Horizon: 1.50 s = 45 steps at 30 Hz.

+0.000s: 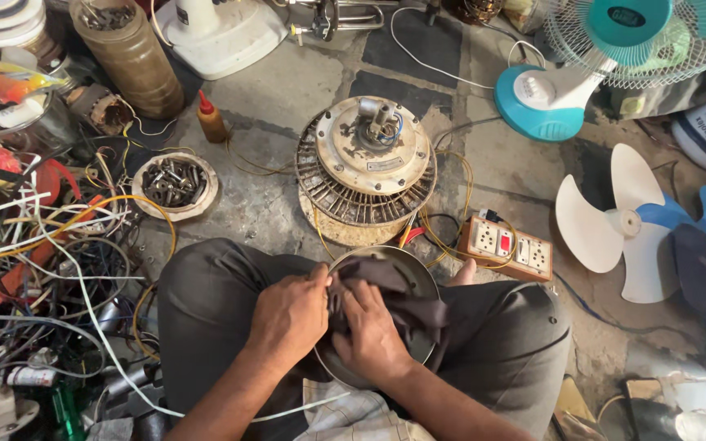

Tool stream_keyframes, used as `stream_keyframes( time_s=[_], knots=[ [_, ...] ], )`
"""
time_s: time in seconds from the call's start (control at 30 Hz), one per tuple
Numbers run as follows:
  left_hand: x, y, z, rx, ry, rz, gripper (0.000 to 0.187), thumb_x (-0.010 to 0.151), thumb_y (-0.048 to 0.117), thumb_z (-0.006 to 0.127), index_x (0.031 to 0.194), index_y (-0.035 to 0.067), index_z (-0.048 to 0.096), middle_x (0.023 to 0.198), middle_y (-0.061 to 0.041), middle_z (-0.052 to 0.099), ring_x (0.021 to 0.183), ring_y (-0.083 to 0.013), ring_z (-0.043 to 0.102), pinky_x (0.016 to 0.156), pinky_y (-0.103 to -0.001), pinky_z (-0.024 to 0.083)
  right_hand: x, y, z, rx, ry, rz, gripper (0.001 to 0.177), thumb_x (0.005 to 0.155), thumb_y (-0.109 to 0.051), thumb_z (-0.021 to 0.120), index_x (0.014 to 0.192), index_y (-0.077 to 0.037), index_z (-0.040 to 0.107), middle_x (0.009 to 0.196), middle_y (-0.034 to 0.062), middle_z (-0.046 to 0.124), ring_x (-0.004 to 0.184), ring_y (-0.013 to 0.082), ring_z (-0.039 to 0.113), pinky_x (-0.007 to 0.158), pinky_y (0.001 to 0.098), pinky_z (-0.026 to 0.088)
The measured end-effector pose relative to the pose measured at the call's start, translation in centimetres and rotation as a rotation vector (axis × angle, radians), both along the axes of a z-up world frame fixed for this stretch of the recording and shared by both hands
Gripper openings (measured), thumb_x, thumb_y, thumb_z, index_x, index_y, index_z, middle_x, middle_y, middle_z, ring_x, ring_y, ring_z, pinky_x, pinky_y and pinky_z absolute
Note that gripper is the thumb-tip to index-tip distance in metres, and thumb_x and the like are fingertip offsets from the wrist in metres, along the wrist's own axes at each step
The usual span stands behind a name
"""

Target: The person sits on the floor and repairs a fan motor by connecting wires to the central terminals using a screwdriver. They then attach a metal cover to the motor housing and secure it with screws.

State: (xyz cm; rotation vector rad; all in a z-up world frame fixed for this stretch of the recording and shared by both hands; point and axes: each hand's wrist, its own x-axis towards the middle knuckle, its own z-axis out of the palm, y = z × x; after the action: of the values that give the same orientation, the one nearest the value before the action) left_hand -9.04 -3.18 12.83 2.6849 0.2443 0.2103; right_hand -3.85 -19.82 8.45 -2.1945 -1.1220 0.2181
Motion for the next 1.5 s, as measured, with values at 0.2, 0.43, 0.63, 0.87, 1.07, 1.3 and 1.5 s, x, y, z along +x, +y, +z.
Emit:
stream_keyframes(
  time_s=[0.2, 0.43, 0.63, 0.87, 1.07, 1.3, 1.5],
  knots=[
    [0.6, 1.0, 1.1, 0.102, -0.111, -0.014, 0.019, 0.093, 0.017, 0.057, 0.103, 0.004, 0.068, 0.071, -0.014, 0.073, 0.071, -0.0318, 0.073, 0.062, -0.044, 0.058, 3.0, -4.8, 6.4, -1.035, -0.065, 0.409, 0.04, 0.083, -0.016, 0.067, 0.123, -0.01, 0.07, 0.131, 0.0093, 0.064, 0.122, 0.0304, 0.059, 0.103, 0.0445, 0.051],
    [1.8, 0.7, 6.5, 0.32, -0.314, -0.13, 0.04, 0.085, 0.01, 0.063, 0.124, 0.0, 0.065, 0.073, -0.01, 0.072, 0.075, -0.0249, 0.071, 0.062, -0.039, 0.058, 5.1, -2.5, 8.5, -0.406, -0.859, 0.0, 0.068, 0.072, -0.015, 0.066, 0.138, 0.001, 0.06, 0.133, 0.0193, 0.06, 0.111, 0.0328, 0.056, 0.091, 0.0428, 0.049],
    [2.5, 2.7, 9.7, 0.581, -0.463, -0.076, 0.037, 0.086, 0.015, 0.065, 0.122, 0.005, 0.065, 0.072, -0.004, 0.07, 0.078, -0.0223, 0.068, 0.062, -0.039, 0.055, 1.0, -3.0, 5.9, -0.083, 0.18, 0.229, 0.05, 0.075, -0.009, 0.069, 0.124, -0.001, 0.069, 0.123, 0.0184, 0.07, 0.12, 0.0358, 0.064, 0.105, 0.0403, 0.051],
    [2.4, 4.8, 11.7, 0.584, -0.595, 0.041, 0.036, 0.09, 0.013, 0.063, 0.125, 0.004, 0.065, 0.082, -0.003, 0.071, 0.08, -0.0212, 0.066, 0.067, -0.037, 0.054, 2.3, -8.3, 12.9, 0.07, 0.326, 0.174, 0.054, 0.074, -0.004, 0.07, 0.128, -0.004, 0.069, 0.123, 0.0151, 0.072, 0.117, 0.0318, 0.067, 0.102, 0.0396, 0.052],
    [3.3, 2.4, 13.3, 0.59, -0.702, -0.037, 0.042, 0.089, 0.013, 0.063, 0.13, 0.001, 0.065, 0.076, -0.003, 0.065, 0.075, -0.0216, 0.063, 0.066, -0.036, 0.052, 4.2, 0.0, 14.6, 0.247, -0.432, -0.302, 0.064, 0.064, 0.001, 0.065, 0.128, -0.001, 0.065, 0.118, 0.0261, 0.063, 0.104, 0.0449, 0.062, 0.09, 0.0462, 0.053],
    [3.4, 5.0, 13.8, 0.734, -0.678, 0.014, 0.042, 0.089, 0.011, 0.064, 0.131, 0.005, 0.067, 0.073, 0.0, 0.064, 0.07, -0.0181, 0.06, 0.061, -0.035, 0.049, 4.1, -2.0, 17.3, 0.135, 0.29, 0.467, 0.045, 0.072, -0.001, 0.064, 0.117, -0.005, 0.072, 0.102, 0.015, 0.073, 0.098, 0.0332, 0.075, 0.087, 0.0431, 0.061],
    [4.0, 4.6, 14.0, 0.673, -0.804, 0.028, 0.035, 0.095, 0.012, 0.067, 0.13, 0.005, 0.067, 0.072, -0.001, 0.063, 0.07, -0.0193, 0.059, 0.062, -0.037, 0.049, 4.6, 0.8, 15.8, -0.198, -0.528, -0.367, 0.052, 0.064, -0.005, 0.069, 0.116, -0.003, 0.07, 0.109, 0.0251, 0.065, 0.097, 0.0439, 0.065, 0.085, 0.0509, 0.052]
  ],
)
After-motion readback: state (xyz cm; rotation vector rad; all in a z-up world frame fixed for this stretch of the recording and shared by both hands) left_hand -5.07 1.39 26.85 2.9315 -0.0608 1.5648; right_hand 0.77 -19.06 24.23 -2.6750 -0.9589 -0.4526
